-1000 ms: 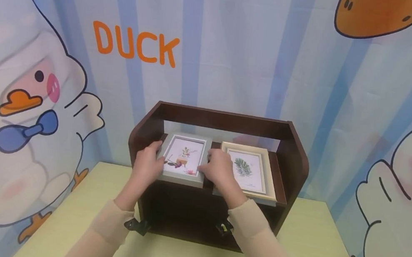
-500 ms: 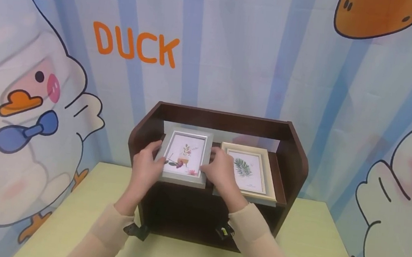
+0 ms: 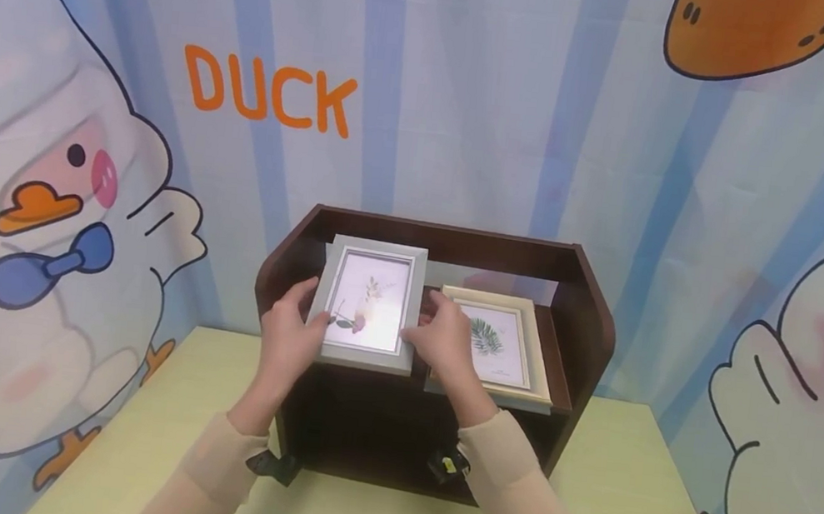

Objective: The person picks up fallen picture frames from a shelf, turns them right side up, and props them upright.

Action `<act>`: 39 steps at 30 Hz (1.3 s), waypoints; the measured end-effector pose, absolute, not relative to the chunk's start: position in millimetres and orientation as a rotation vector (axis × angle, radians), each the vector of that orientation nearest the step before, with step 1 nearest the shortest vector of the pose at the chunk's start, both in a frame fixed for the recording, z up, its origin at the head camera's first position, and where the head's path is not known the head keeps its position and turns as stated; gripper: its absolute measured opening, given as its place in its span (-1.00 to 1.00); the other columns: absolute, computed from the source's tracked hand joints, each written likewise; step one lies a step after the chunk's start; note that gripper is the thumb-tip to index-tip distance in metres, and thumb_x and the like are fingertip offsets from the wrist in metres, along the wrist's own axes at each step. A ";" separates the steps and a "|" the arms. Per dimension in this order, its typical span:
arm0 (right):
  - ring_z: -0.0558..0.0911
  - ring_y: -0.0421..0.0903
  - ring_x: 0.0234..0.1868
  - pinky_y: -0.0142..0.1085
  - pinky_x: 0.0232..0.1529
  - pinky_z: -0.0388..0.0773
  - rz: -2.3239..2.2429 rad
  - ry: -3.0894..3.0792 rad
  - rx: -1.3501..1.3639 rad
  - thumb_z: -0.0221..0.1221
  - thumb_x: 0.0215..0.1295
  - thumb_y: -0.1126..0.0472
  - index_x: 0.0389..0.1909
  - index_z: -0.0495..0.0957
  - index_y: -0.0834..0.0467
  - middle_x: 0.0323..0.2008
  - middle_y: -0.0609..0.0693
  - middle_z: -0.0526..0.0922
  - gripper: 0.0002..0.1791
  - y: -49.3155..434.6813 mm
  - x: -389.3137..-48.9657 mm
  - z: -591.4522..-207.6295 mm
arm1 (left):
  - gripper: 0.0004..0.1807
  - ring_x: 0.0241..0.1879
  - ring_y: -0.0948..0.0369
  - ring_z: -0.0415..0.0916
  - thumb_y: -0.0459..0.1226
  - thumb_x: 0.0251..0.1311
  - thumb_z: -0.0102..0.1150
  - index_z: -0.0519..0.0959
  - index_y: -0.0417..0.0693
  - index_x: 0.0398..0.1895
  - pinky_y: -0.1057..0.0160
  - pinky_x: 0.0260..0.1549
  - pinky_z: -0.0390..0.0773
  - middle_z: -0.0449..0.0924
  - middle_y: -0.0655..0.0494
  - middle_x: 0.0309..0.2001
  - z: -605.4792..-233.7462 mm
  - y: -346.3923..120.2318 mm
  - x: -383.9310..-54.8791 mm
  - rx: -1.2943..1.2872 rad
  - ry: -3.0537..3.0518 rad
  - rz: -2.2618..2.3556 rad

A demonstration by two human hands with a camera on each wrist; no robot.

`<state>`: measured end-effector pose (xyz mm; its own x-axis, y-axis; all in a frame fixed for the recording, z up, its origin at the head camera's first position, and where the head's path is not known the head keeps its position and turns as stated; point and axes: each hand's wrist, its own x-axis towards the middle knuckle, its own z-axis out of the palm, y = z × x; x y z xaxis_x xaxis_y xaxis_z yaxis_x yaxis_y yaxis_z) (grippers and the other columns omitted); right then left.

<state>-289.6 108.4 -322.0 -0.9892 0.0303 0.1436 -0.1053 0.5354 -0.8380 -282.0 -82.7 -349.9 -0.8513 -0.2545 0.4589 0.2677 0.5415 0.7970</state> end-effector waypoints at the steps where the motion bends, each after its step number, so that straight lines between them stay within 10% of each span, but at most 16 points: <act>1: 0.55 0.13 0.15 -0.17 0.07 0.56 1.473 -2.618 0.067 0.34 0.03 0.41 0.35 0.20 0.35 0.17 0.30 0.48 -0.17 109.0 -289.9 -322.1 | -0.46 0.12 -0.06 0.49 -0.43 0.15 0.17 0.40 -0.18 0.26 -0.03 0.04 0.54 0.49 -0.16 0.18 -348.9 -82.7 -281.5 -0.012 -2.242 -1.302; 39: 0.55 0.04 0.15 -0.18 0.12 0.53 1.779 -2.283 0.121 0.32 0.06 0.40 0.19 0.40 0.22 0.11 0.15 0.51 -0.39 115.7 -285.9 -315.6 | -0.52 0.00 0.01 0.59 -0.46 0.12 0.22 0.49 -0.22 0.17 0.16 -0.05 0.61 0.56 -0.19 0.00 -346.4 -77.0 -286.0 -0.160 -1.907 -1.336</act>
<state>-285.9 115.7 -315.6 -0.9669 0.0839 0.2409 -0.2131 0.2534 -0.9436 -286.0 -77.0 -346.4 -0.6830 -0.3187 0.6572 0.5087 0.4381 0.7411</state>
